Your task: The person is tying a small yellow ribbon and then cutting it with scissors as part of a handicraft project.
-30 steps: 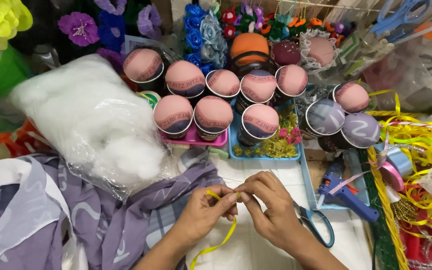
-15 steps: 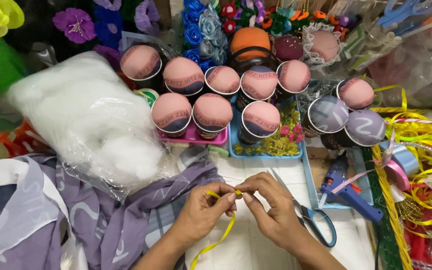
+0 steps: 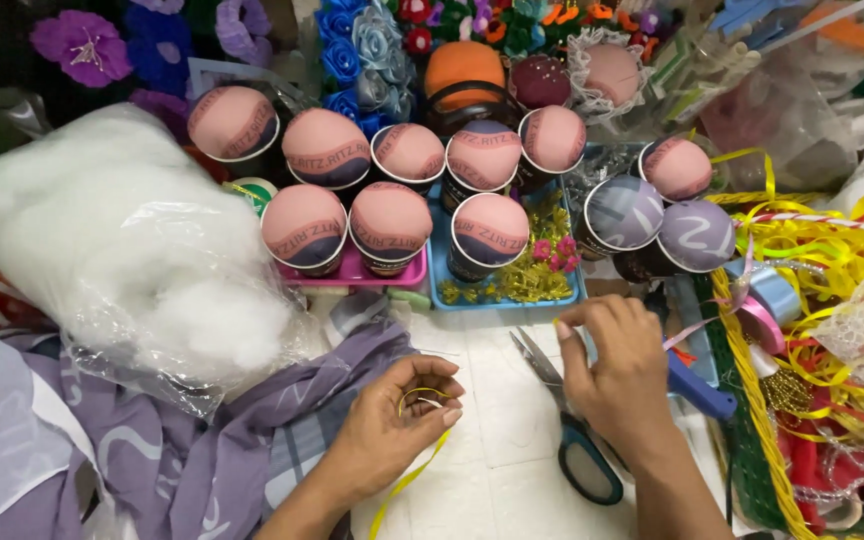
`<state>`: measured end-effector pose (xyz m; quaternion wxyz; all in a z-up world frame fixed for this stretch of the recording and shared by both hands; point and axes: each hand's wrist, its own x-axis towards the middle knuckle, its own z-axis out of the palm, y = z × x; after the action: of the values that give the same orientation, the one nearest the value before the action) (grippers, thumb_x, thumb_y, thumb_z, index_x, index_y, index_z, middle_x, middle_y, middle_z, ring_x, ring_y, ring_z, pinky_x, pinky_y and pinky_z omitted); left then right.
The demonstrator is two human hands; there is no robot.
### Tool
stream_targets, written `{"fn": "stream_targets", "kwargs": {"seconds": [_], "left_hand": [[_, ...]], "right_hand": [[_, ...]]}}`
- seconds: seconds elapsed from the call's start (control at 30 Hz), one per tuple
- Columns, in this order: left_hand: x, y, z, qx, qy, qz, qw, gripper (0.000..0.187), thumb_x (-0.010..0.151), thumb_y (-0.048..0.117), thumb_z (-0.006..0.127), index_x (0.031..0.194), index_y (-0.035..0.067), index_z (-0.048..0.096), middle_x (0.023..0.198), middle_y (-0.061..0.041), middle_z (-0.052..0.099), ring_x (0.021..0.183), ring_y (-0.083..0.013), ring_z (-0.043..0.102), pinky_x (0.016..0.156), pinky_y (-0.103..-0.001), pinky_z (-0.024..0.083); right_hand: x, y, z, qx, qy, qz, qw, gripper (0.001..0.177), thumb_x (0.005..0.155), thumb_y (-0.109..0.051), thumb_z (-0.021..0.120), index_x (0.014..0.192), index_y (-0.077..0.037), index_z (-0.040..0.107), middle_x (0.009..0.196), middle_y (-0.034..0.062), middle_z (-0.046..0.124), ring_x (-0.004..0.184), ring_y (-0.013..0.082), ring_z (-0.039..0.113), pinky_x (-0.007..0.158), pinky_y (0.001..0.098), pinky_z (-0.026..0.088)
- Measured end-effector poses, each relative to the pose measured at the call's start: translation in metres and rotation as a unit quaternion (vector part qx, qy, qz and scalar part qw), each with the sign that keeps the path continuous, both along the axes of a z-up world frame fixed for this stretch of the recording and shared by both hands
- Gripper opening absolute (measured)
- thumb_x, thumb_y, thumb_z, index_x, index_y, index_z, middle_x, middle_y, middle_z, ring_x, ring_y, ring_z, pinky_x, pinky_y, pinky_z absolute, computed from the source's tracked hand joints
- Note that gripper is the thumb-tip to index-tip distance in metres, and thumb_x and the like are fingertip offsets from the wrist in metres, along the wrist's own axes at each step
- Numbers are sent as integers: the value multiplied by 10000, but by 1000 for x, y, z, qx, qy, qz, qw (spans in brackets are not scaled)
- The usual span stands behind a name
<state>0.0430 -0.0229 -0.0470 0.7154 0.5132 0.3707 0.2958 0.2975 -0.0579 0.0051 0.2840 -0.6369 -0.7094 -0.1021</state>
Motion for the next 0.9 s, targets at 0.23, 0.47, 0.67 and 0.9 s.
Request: {"fn": "stream_targets", "kwargs": {"seconds": [0.23, 0.47, 0.67, 0.9], "left_hand": [[-2, 4, 4, 5, 15, 12, 1000, 269, 879, 120, 751, 1140, 74, 710, 1014, -62, 794, 938, -108, 750, 885, -231, 585], [11, -2, 12, 177, 157, -10, 972, 191, 894, 240, 712, 1063, 178, 776, 782, 39, 688, 686, -111, 613, 687, -273, 486], [54, -10, -5, 396, 206, -126, 886, 336, 872, 144, 664, 1207, 150, 692, 1033, -75, 766, 889, -304, 714, 772, -446, 535], [107, -6, -25, 508, 289, -150, 797, 298, 841, 114, 576, 1135, 66, 597, 738, -139, 699, 620, -435, 645, 526, -566, 471]], "right_hand": [[32, -34, 5, -65, -60, -90, 992, 233, 947, -159, 627, 1141, -136, 754, 1073, 92, 679, 953, 308, 597, 867, 449, 443], [37, -103, -14, -201, -55, -31, 978, 148, 953, -281, 569, 1007, -167, 646, 955, 20, 680, 836, 253, 649, 747, 389, 507], [43, -128, -48, -225, -64, -53, 971, 324, 908, -355, 606, 1157, -152, 647, 1115, 75, 675, 970, 307, 656, 871, 441, 526], [39, -135, -55, -262, -81, -74, 959, 640, 914, -515, 543, 1409, -109, 526, 1276, 117, 632, 1087, 336, 603, 955, 473, 495]]}}
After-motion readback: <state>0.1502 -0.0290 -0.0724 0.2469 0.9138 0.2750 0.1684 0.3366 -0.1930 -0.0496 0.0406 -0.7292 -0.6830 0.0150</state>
